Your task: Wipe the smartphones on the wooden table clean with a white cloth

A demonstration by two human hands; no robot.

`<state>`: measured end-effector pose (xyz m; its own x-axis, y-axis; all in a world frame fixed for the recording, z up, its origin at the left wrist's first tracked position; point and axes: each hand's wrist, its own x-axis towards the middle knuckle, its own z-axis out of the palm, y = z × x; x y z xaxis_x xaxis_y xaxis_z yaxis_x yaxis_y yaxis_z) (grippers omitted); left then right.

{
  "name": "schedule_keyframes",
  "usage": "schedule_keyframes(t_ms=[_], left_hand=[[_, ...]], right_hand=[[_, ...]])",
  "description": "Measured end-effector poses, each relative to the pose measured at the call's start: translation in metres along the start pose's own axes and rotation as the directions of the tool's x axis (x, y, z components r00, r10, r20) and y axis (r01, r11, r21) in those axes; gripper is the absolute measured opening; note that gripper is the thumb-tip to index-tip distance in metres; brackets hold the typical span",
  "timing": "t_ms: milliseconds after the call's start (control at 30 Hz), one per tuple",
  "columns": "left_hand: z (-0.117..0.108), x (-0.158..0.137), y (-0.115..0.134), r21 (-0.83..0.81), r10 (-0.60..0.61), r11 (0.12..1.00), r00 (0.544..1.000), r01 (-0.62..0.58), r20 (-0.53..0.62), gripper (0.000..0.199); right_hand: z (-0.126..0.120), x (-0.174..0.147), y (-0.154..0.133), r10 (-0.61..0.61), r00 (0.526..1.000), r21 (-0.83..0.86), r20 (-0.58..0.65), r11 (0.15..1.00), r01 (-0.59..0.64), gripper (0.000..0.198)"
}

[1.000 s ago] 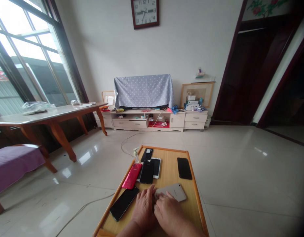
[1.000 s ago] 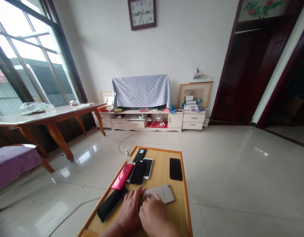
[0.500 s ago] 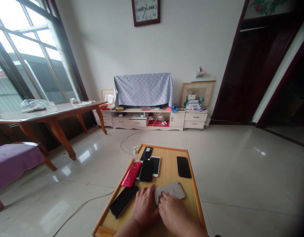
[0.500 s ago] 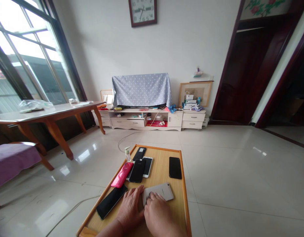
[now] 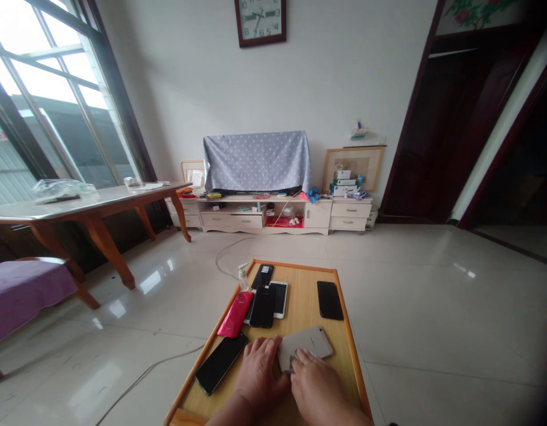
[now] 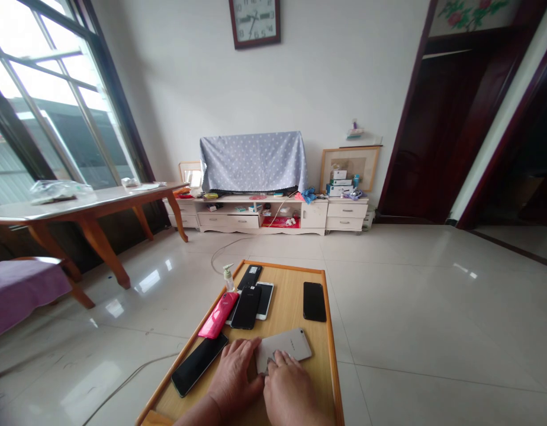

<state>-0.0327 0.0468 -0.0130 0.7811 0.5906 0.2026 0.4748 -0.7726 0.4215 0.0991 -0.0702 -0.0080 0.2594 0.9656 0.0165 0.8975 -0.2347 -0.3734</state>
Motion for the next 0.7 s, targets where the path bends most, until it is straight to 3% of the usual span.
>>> schedule_keyframes(t_ms=[167, 300, 533, 700], left_hand=[[-0.002, 0.001, 0.002, -0.007, 0.022, 1.000, 1.000, -0.022, 0.015, 0.056], [-0.003, 0.001, 0.005, 0.004, 0.013, 1.000, 1.000, -0.013, 0.023, 0.061], [-0.003, 0.000, 0.002, 0.019, 0.015, 1.000, 0.999, -0.016, 0.040, 0.056], [-0.002, 0.000, 0.004, 0.017, 0.014, 1.000, 0.999, -0.015, 0.039, 0.057]], right_hand=[[0.000, 0.011, 0.004, 0.046, 0.999, 0.001, -0.018, 0.999, -0.046, 0.048], [-0.001, 0.025, 0.011, 0.073, 0.996, 0.007, -0.050, 0.997, -0.073, 0.051], [0.001, -0.005, 0.008, 0.055, 0.998, 0.004, 0.029, 0.998, -0.055, 0.050], [-0.002, 0.012, 0.012, 0.091, 0.995, 0.023, -0.047, 0.996, -0.090, 0.050]])
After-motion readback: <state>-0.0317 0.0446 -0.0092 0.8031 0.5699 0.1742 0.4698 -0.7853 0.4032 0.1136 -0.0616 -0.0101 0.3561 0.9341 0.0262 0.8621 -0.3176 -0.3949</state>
